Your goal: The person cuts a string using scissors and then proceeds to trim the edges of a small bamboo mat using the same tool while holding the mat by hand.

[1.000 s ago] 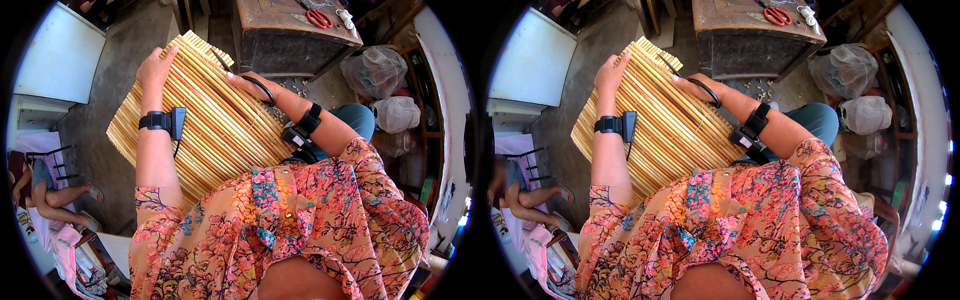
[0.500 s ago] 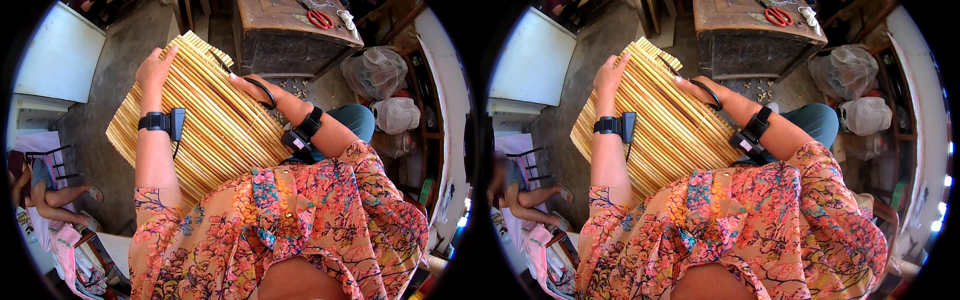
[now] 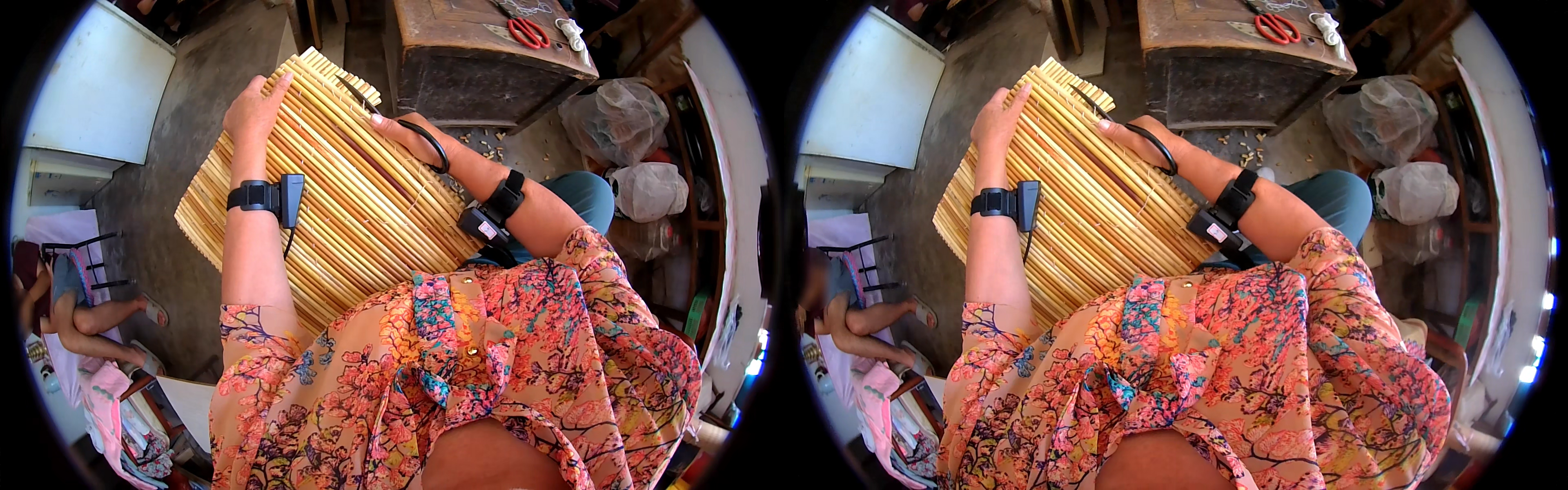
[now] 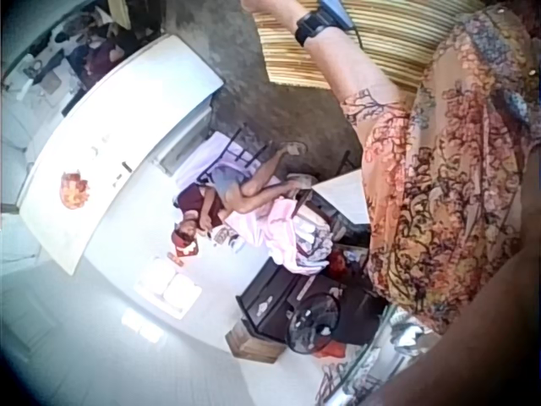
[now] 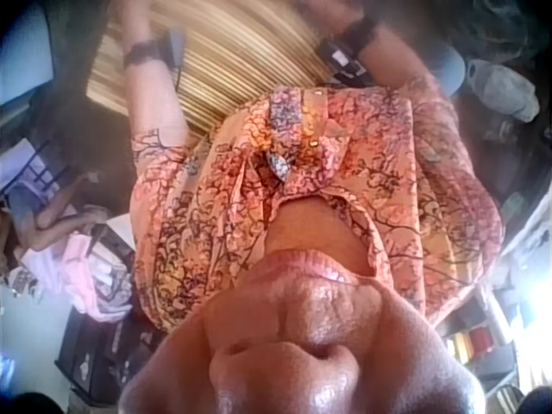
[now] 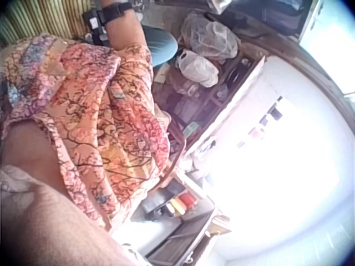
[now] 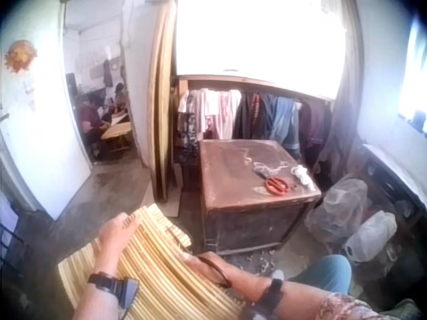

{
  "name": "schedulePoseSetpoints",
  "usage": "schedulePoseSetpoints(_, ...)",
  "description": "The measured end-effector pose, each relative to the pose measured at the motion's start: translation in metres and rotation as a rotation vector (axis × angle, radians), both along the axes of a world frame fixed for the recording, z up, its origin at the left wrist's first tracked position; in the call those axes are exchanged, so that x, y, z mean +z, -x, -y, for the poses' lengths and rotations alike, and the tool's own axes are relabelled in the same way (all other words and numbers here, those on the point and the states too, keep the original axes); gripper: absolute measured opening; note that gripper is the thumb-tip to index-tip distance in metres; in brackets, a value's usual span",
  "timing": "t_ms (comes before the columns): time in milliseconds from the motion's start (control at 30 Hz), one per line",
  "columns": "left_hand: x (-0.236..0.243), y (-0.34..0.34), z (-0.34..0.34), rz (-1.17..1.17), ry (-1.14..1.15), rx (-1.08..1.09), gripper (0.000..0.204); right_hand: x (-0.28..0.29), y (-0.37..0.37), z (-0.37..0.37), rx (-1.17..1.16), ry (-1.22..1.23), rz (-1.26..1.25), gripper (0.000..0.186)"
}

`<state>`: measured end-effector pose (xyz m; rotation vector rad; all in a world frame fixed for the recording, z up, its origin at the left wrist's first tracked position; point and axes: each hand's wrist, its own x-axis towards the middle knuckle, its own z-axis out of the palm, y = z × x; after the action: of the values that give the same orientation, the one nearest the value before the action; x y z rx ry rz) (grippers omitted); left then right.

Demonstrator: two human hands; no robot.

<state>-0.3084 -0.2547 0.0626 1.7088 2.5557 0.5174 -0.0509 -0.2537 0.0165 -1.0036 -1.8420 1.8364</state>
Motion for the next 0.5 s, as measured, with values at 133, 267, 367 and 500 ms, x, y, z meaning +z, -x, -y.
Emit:
schedulePoseSetpoints(133,0.002,0.0,0.001,0.015,0.026,-0.013,0.075,0.004,-0.002,0.004,-0.027,0.038,-0.041,0.067)
schedulePoseSetpoints(267,-0.007,0.001,0.001,-0.045,-0.051,-0.016,0.072,-0.01,-0.003,0.003,-0.001,0.07,-0.056,0.068)
schedulePoseSetpoints(367,-0.002,-0.002,-0.004,-0.066,-0.07,-0.043,0.069,-0.015,-0.014,0.001,0.046,0.119,-0.083,0.072)
schedulePoseSetpoints(500,-0.004,0.009,-0.003,0.107,-0.015,-0.044,0.067,-0.023,-0.052,0.016,0.091,0.03,0.04,0.074)
